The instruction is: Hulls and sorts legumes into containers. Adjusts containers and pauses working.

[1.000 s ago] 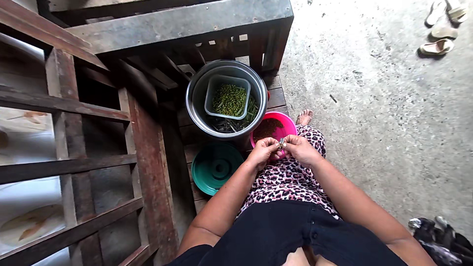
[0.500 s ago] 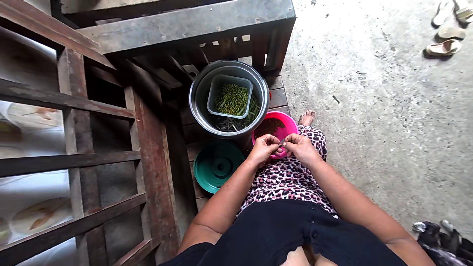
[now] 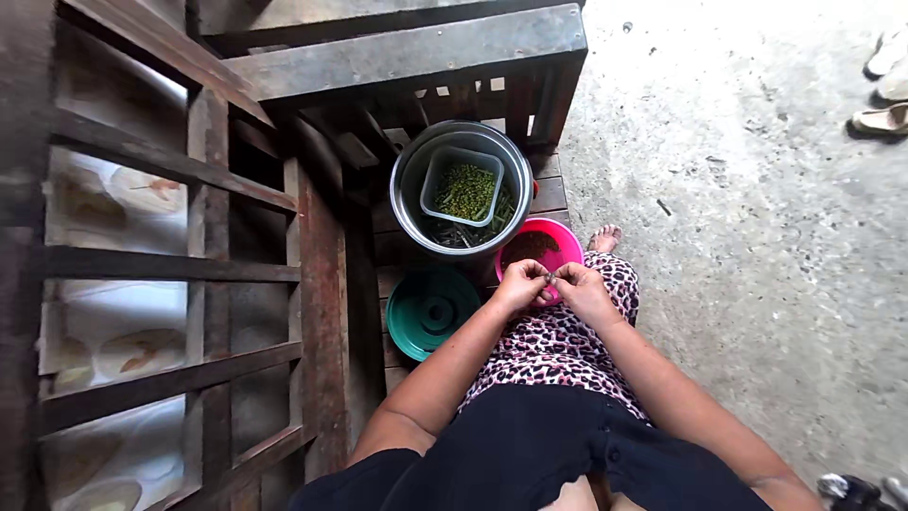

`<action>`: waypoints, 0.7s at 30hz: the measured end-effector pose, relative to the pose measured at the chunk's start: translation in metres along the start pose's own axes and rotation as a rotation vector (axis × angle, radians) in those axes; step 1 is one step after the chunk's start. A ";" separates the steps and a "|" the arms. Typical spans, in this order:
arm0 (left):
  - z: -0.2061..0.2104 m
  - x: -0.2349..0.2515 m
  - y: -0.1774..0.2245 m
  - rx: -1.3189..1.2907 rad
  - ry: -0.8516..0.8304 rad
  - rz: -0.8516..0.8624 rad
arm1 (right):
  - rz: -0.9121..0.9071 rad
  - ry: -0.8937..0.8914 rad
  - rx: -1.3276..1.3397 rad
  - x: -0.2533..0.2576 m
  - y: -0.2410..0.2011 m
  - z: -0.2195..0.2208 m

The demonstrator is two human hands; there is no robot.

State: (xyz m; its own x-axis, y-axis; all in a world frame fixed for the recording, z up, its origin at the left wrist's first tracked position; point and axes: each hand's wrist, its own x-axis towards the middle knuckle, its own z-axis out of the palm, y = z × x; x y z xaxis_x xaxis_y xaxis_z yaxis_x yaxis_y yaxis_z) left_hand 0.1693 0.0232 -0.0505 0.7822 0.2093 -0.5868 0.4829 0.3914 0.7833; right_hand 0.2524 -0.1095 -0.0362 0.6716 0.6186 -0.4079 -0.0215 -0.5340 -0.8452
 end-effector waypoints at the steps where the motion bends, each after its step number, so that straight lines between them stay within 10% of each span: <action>1: 0.002 0.001 0.000 0.046 0.020 0.029 | -0.018 0.009 -0.021 0.000 0.000 0.001; 16: 0.009 -0.003 0.001 0.379 0.098 0.127 | -0.164 0.081 -0.094 -0.019 0.018 -0.013; 21: -0.037 -0.028 0.028 0.458 0.320 0.474 | -0.229 0.117 -0.039 -0.031 0.031 -0.035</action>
State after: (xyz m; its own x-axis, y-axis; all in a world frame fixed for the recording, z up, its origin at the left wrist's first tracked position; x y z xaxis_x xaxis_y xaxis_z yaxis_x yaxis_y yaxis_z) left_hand 0.1460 0.0616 -0.0193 0.8288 0.5418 -0.1399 0.2922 -0.2058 0.9340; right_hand 0.2567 -0.1654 -0.0377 0.7368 0.6562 -0.1628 0.1677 -0.4107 -0.8962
